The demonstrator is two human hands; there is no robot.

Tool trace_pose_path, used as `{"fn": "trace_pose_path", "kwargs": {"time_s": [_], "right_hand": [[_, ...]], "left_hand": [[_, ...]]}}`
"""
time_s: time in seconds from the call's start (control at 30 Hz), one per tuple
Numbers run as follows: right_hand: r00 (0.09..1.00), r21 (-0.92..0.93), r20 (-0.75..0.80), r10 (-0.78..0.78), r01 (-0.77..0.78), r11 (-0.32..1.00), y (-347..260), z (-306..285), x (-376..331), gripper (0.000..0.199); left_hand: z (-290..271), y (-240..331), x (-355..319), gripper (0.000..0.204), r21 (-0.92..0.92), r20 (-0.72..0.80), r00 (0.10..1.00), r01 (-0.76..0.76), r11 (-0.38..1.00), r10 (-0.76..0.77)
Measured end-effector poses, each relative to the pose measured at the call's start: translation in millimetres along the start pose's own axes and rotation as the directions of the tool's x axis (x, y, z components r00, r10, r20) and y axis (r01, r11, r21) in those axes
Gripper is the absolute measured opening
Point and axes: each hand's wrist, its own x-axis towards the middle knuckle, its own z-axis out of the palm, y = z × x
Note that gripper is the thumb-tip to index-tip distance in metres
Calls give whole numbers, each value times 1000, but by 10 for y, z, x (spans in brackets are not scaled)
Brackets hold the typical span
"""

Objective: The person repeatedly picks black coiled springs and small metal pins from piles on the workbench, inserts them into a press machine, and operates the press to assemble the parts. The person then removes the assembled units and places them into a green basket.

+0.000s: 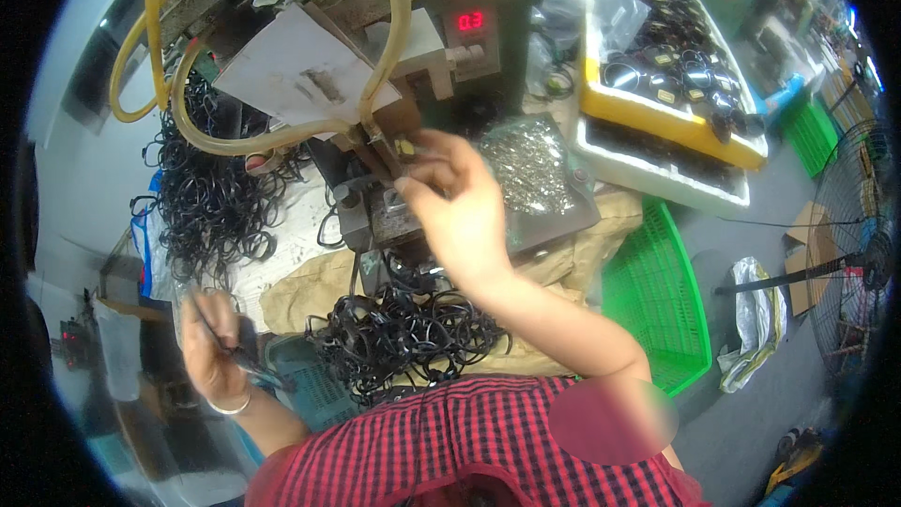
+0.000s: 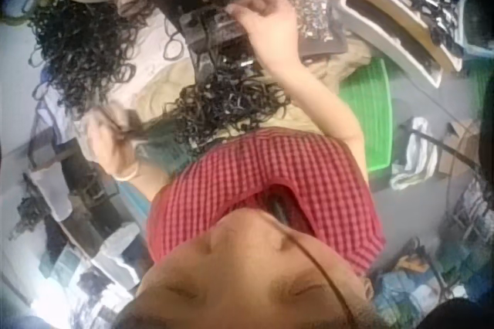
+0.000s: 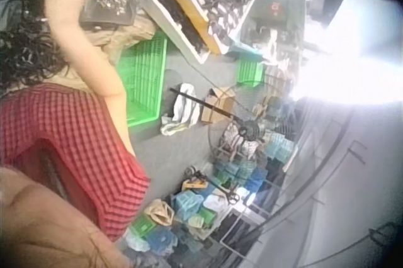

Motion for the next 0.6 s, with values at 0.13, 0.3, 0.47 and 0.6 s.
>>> {"fn": "trace_pose_path", "kwargs": {"time_s": [0.13,0.3,0.47,0.6], "right_hand": [[984,-284,107,-140,165,944,-131,-179,-225,40],[896,-994,73,-437,103,47,342,-1062,72,22],[867,-970,96,-490,192,148,537,-1324,197,16],[887,-965,-32,-460,93,247,445,-1263,264,12]], "left_hand": [[501,-96,114,21,453,-120,964,-161,877,239],[1043,-454,627,10,446,53,976,-211,870,209],[1244,-629,849,12,432,25,974,-214,876,226],[1296,-627,903,13,505,41,962,-253,825,271]]}}
